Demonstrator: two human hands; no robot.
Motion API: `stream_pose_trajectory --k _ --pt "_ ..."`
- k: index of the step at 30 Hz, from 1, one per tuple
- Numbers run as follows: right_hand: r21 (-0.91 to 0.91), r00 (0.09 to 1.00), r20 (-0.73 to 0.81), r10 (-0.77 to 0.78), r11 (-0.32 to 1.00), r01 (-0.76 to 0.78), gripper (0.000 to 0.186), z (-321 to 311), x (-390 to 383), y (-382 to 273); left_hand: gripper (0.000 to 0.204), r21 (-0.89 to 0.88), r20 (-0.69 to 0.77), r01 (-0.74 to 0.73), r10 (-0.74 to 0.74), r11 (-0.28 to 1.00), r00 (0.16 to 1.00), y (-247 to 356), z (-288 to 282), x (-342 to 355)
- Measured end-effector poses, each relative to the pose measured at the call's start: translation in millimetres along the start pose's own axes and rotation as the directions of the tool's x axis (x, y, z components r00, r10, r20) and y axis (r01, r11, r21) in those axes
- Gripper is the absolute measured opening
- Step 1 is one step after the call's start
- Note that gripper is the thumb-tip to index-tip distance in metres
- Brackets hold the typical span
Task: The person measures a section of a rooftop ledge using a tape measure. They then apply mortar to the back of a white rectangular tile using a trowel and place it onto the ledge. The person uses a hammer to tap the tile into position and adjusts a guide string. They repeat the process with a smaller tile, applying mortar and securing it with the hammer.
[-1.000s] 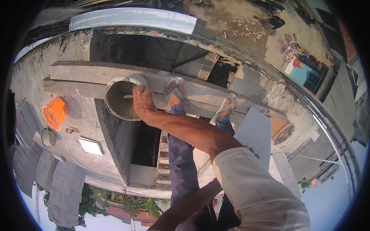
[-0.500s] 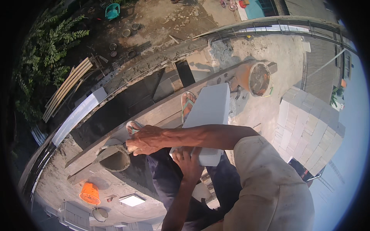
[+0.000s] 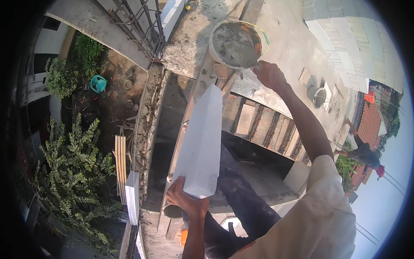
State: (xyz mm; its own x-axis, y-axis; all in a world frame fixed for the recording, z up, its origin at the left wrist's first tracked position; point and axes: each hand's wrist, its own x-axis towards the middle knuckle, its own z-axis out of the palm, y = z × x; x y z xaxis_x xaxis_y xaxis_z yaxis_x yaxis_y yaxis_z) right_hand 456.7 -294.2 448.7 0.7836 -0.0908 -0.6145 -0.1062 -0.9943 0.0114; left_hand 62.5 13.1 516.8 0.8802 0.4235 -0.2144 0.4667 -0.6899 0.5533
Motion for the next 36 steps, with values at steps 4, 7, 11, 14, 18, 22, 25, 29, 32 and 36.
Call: stream_pose_trajectory --k 4,7,11,14,18,22,25,29,32,36 --pt "-0.192 0.990 -0.128 -0.067 0.981 0.041 0.051 15.1 96.5 45.7 0.086 0.043 0.081 -0.028 0.025 0.999 0.996 24.1 -9.7 26.6" --pt "-0.311 0.977 -0.196 -0.089 0.950 0.024 0.038 21.1 141.2 38.8 0.086 0.011 0.090 -0.045 0.044 0.999 0.995 35.4 -8.2 40.6" --pt "-0.432 0.973 -0.181 -0.144 0.900 0.053 0.026 18.5 163.7 3.4 0.078 -0.043 0.037 0.014 -0.012 0.999 0.999 41.5 -2.5 48.7" --pt "-0.508 0.967 -0.135 -0.218 0.853 0.121 0.020 30.2 167.3 -3.7 0.072 -0.144 0.027 0.076 -0.073 0.987 0.997 36.9 -2.4 52.9" --pt "-0.683 0.920 -0.023 -0.392 0.678 0.272 0.018 40.8 154.6 -6.0 0.069 -0.203 0.035 0.167 -0.163 0.965 0.986 39.9 -5.9 69.9" --pt "-0.707 0.884 -0.017 -0.468 0.630 0.321 0.017 49.5 143.2 -8.0 0.085 -0.116 0.044 0.346 -0.343 0.931 0.938 51.0 -13.5 78.4" --pt "-0.635 0.894 -0.040 -0.447 0.702 0.322 0.015 52.0 140.1 -7.9 0.087 -0.182 0.033 0.364 -0.364 0.913 0.931 55.9 -11.8 91.3" --pt "-0.603 0.887 -0.066 -0.458 0.726 0.330 0.015 57.9 136.3 -3.3 0.089 -0.156 0.058 0.362 -0.357 0.919 0.932 54.9 -13.5 95.9" --pt "-0.577 0.908 -0.086 -0.410 0.763 0.290 0.015 67.4 141.0 0.3 0.089 -0.101 0.069 0.351 -0.346 0.931 0.936 54.6 -15.3 98.1" --pt "-0.408 0.953 -0.037 -0.302 0.875 0.261 0.019 72.7 146.2 -7.0 0.090 -0.176 0.076 0.338 -0.329 0.925 0.941 52.7 -16.7 95.7"
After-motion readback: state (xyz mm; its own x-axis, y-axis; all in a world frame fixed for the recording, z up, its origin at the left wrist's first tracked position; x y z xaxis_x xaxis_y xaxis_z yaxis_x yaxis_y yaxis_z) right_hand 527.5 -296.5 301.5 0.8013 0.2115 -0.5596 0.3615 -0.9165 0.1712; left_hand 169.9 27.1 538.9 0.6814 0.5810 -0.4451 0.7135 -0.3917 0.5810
